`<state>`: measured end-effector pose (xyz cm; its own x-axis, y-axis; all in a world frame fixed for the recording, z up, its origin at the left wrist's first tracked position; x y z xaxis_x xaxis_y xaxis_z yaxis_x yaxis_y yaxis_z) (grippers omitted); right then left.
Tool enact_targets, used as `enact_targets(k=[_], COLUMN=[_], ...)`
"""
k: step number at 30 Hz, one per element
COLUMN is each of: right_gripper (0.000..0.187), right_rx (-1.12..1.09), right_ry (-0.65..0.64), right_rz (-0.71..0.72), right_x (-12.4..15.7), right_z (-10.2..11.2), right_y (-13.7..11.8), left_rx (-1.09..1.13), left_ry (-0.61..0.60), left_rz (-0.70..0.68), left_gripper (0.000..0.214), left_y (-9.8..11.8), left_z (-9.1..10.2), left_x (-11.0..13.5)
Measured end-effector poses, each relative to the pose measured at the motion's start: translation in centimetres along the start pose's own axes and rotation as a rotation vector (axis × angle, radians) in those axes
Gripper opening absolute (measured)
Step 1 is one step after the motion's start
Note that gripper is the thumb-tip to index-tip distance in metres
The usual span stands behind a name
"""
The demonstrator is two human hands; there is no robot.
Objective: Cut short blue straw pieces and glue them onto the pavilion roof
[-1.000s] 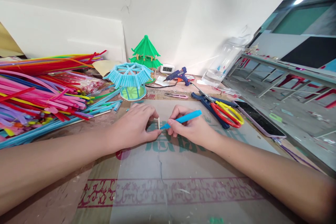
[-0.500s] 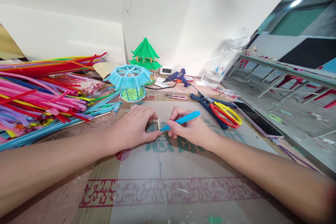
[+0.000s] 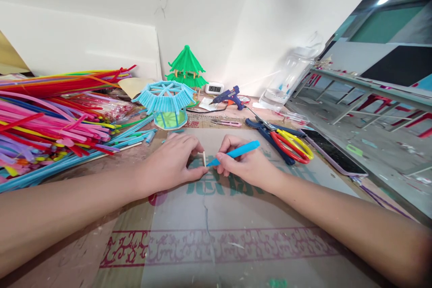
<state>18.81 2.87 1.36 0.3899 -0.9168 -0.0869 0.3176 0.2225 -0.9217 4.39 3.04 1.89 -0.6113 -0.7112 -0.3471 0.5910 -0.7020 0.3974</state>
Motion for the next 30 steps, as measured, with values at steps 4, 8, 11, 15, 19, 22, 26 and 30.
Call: enact_targets(k=[4, 8, 11, 15, 19, 22, 26, 30], right_gripper=[0.024, 0.023, 0.022, 0.023, 0.024, 0.025, 0.027, 0.027], right_rx=[0.009, 0.027, 0.031, 0.025, 0.019, 0.020, 0.028, 0.010], right_ry=[-0.010, 0.019, 0.028, 0.018, -0.018, -0.028, -0.025, -0.020], right_rz=[-0.005, 0.003, 0.005, 0.000, -0.019, -0.022, -0.025, -0.021], right_x=[0.08, 0.18, 0.18, 0.10, 0.08, 0.10, 0.13, 0.18], right_z=[-0.04, 0.18, 0.25, 0.17, -0.01, -0.04, -0.06, -0.06], right_y=[-0.05, -0.07, -0.03, -0.02, 0.06, 0.05, 0.02, -0.06], left_rx=[-0.003, 0.003, 0.001, -0.003, -0.007, -0.003, 0.001, -0.001], left_ry=[0.002, 0.003, 0.002, -0.009, -0.011, -0.022, -0.022, -0.006], left_rz=[-0.013, -0.004, 0.004, 0.011, 0.005, 0.000, -0.007, -0.012], left_gripper=[0.030, 0.032, 0.032, 0.031, 0.030, 0.031, 0.031, 0.032], left_y=[-0.03, -0.12, -0.11, -0.12, -0.12, -0.11, -0.15, -0.20], left_z=[-0.04, 0.00, 0.01, -0.11, -0.11, -0.12, -0.13, -0.07], left_x=[0.05, 0.05, -0.01, -0.06, -0.02, 0.03, 0.08, 0.10])
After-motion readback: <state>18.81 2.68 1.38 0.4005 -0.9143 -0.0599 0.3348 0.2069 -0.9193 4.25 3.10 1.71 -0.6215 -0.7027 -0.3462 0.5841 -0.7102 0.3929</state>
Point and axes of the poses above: each hand's wrist, its own x-axis away from the middle knuckle, its own z-axis out of the back of the hand, y = z × x, the point moved 7 cm from there along -x, towards the middle knuckle, and after that the axes turned 7 degrees about x, right-handed, at the moved point
